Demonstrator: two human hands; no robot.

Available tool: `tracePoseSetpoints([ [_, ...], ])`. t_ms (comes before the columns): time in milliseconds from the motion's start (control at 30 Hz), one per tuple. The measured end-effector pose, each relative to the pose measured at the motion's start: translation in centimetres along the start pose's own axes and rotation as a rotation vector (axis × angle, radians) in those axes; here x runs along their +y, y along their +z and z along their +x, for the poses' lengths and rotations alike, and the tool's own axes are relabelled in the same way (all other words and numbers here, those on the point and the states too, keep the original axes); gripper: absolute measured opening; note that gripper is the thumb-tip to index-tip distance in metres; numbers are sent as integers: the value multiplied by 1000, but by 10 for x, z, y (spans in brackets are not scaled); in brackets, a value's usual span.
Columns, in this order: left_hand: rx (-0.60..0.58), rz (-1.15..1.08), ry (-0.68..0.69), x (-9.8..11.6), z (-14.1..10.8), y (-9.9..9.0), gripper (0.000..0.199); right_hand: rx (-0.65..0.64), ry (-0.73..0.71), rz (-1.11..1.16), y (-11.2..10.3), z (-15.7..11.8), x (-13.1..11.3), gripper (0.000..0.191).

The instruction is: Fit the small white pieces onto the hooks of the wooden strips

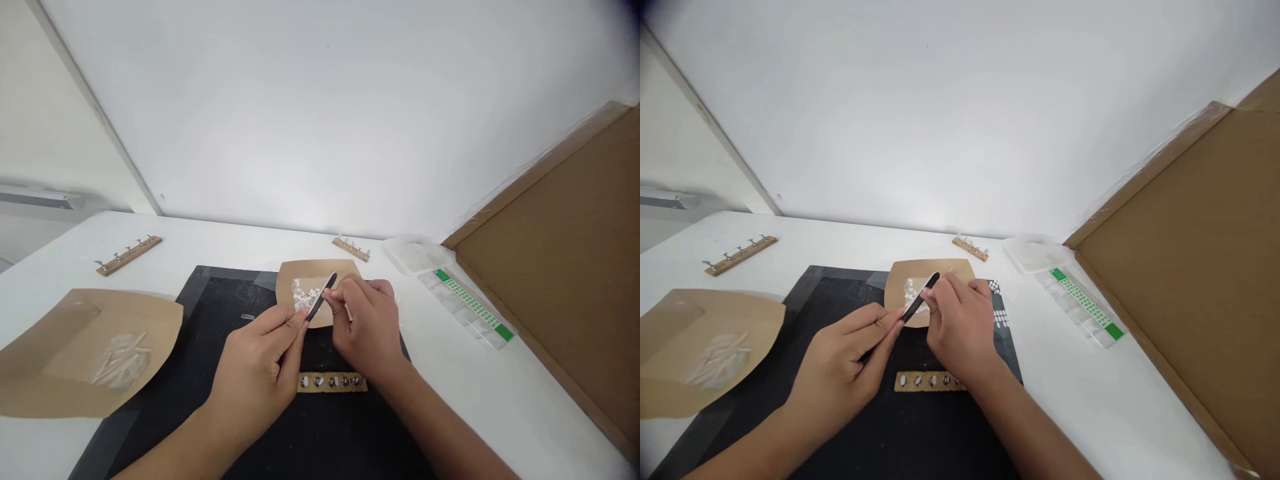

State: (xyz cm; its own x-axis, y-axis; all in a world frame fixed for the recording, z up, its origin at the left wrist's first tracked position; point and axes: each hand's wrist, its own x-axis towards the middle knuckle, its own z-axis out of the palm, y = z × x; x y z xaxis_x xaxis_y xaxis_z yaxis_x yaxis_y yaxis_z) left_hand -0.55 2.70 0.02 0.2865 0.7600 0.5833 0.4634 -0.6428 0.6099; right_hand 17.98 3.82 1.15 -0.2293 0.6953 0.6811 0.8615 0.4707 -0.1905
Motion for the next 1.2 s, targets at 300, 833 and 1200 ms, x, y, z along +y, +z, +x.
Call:
tracePoseSetpoints([
  [300, -9, 37, 14, -3, -3, 2, 26, -74, -17, 45, -2, 2, 2, 31],
  [833, 61, 119, 28, -16, 3, 2, 27, -15, 172, 153, -9, -1, 28, 19],
  [1200, -485, 442, 158, -40, 18, -20, 38, -270, 9, 71, -9, -13, 42, 19],
])
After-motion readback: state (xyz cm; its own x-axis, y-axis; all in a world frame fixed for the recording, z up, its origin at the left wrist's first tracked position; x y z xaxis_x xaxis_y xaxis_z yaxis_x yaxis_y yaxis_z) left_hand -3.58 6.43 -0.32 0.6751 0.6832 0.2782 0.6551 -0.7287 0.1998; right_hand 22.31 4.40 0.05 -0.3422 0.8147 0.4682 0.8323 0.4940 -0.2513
